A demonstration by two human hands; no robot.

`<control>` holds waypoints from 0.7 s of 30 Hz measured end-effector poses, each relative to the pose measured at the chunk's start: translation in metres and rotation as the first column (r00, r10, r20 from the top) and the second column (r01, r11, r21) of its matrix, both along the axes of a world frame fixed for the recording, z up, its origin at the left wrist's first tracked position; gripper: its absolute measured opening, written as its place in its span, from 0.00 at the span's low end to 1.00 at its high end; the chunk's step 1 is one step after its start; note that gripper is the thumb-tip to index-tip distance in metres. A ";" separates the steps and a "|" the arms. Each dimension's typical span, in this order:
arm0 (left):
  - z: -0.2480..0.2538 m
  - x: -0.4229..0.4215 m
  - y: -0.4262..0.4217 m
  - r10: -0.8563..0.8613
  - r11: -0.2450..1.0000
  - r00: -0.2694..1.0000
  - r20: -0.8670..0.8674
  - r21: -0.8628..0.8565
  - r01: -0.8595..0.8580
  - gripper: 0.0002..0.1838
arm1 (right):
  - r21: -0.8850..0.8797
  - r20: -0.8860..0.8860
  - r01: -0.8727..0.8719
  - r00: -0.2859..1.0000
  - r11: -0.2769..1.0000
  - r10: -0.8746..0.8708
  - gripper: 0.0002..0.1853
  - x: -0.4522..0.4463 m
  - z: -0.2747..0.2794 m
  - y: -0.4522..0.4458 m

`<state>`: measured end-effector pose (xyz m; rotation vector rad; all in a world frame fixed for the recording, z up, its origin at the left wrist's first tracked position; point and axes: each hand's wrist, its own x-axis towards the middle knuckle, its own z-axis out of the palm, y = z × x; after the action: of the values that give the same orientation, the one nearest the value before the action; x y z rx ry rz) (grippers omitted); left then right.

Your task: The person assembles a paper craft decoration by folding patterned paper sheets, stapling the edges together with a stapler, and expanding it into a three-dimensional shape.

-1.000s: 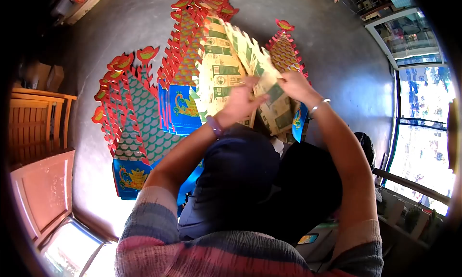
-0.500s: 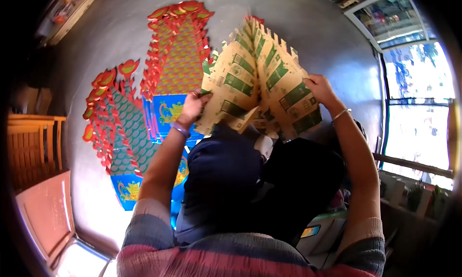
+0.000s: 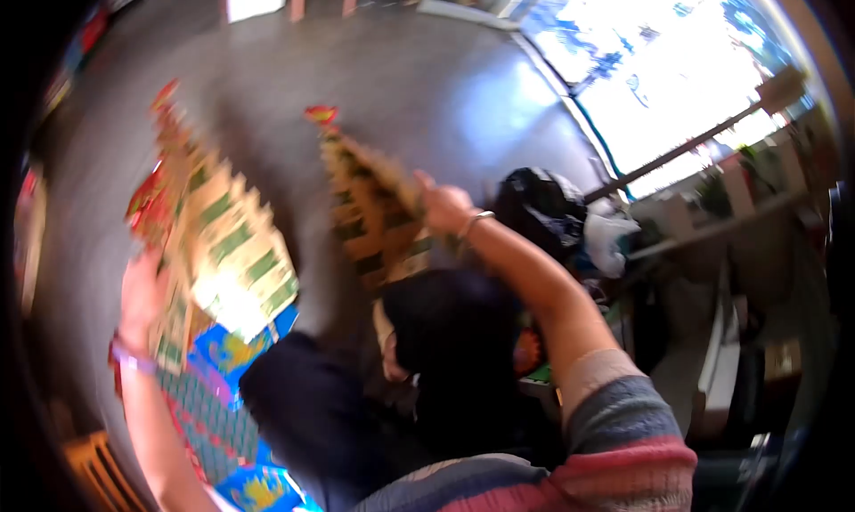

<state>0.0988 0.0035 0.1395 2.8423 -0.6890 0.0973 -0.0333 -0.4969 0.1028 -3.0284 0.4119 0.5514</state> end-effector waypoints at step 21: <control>0.070 -0.057 -0.026 -0.107 0.885 0.770 -0.629 -0.413 -0.215 0.26 | 0.106 0.461 -0.212 0.876 0.972 0.141 0.14 -0.023 0.115 -0.034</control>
<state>0.0420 -0.0222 0.2096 2.1986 -0.3541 -0.5980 -0.0560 -0.5308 0.2174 -2.9248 0.0626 -0.1252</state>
